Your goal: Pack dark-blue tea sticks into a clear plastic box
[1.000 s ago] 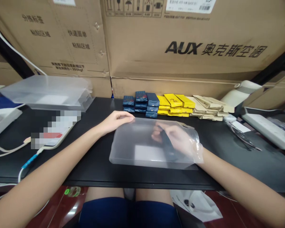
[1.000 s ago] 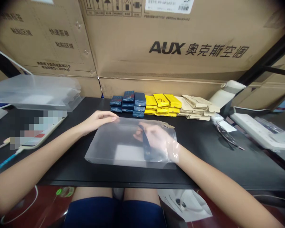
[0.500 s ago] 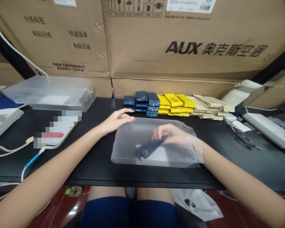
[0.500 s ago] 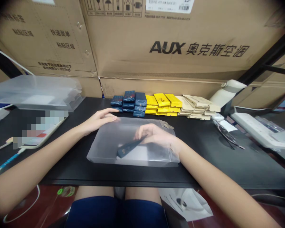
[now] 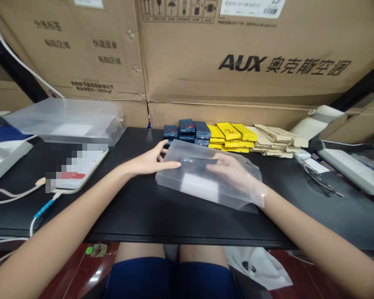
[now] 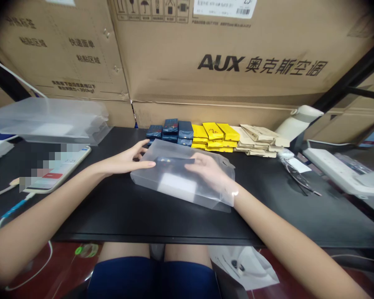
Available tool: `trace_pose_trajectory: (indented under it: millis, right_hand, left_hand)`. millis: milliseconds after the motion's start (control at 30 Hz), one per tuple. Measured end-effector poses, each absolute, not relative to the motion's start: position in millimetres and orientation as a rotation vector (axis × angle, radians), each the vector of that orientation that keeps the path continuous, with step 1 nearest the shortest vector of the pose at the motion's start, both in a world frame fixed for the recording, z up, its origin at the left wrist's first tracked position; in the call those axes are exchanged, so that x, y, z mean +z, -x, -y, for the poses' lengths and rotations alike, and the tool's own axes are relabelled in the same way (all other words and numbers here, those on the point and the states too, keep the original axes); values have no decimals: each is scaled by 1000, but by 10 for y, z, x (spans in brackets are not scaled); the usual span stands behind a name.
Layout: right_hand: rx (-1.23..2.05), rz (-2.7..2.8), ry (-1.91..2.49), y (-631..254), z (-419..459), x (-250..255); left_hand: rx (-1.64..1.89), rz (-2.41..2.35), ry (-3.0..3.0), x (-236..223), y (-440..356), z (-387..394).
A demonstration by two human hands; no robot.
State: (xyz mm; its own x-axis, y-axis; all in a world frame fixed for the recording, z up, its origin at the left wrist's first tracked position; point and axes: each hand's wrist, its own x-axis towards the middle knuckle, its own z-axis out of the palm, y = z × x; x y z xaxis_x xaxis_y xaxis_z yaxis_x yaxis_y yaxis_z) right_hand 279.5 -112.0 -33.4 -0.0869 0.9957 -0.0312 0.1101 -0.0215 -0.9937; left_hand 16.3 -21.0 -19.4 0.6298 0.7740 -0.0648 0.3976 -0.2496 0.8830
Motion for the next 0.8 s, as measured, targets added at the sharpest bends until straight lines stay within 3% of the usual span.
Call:
trace_pose_trajectory:
  millis: [300,600,800]
  right_hand:
    - [1417,1537,1150,-2575,1097,-301]
    - [1221,1928,1134,-2419,903,-124]
    - [1174,2047,1031,-2193,844,-277]
  left_hand:
    - [351,-759,-1805,-91,-168,266]
    - [307,-820,-1825,-44,-65,253]
    - [257,-698,-1881,27,31,259]
